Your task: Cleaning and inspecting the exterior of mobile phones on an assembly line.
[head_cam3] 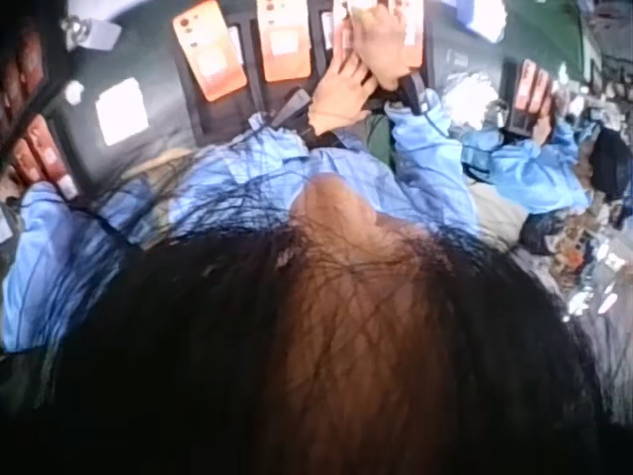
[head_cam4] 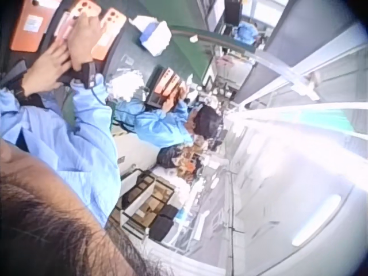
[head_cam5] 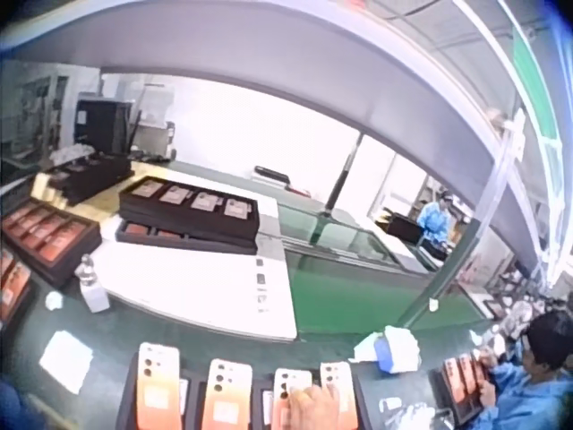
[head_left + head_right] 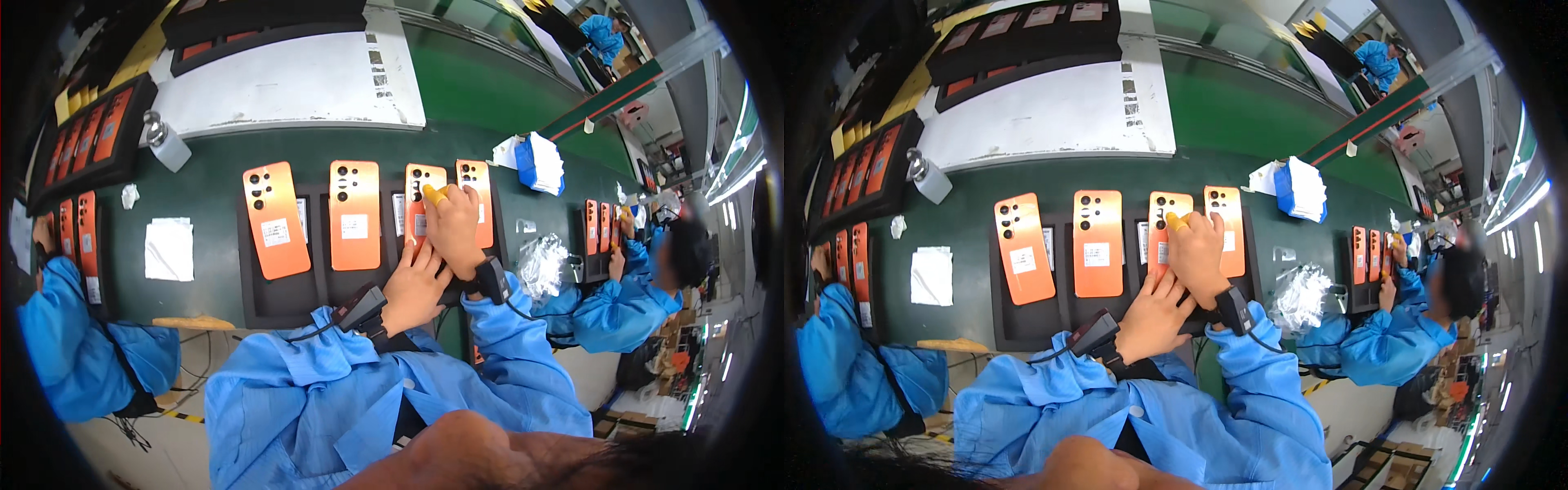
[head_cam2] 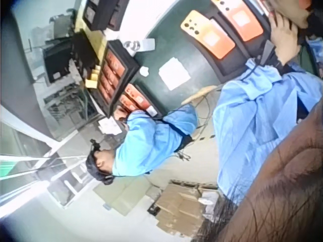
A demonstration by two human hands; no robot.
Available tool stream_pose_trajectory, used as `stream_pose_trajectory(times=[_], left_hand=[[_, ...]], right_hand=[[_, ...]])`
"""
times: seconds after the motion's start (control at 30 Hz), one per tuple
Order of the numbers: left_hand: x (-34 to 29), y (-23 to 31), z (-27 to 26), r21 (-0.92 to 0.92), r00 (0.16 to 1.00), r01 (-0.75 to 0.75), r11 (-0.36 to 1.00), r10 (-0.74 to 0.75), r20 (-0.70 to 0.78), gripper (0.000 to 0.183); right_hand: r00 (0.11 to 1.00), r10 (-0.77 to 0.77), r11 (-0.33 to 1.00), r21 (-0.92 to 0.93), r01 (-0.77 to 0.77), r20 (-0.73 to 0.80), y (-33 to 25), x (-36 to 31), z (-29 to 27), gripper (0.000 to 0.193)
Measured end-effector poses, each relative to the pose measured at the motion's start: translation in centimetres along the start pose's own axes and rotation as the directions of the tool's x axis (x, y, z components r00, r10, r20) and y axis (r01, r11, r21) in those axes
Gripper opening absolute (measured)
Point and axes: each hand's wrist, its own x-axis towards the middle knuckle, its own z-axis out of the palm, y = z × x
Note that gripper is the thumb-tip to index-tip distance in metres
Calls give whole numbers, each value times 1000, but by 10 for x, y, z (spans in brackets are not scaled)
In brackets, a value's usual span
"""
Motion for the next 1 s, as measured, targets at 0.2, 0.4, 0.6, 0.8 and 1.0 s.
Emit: stream_pose_trajectory(times=[0.2, 0.4, 0.6, 0.8, 1.0], left_hand=[[-15, -4, -8, -76, 996, 0, 997, -7, -92, 71], [-57, -32, -40, -65, 940, 170, 983, -182, -290, 50], [-82, -51, -46, -43, 938, 220, 975, -223, -264, 54], [-83, -58, -50, -9, 937, 214, 977, -207, -283, 53], [-84, -60, -47, -28, 932, 217, 976, -215, -290, 50]], right_hand=[[992, 99, 981, 174, -85, -72, -16, 29, -3, 12], [987, -155, 945, 299, 133, 51, -83, 40, 19, 12], [955, -231, 963, 187, 196, 188, -101, 43, 16, 10], [972, -103, 979, 193, 62, 211, -97, 70, 39, 10], [968, -167, 968, 216, 126, 185, -108, 69, 28, 12]])
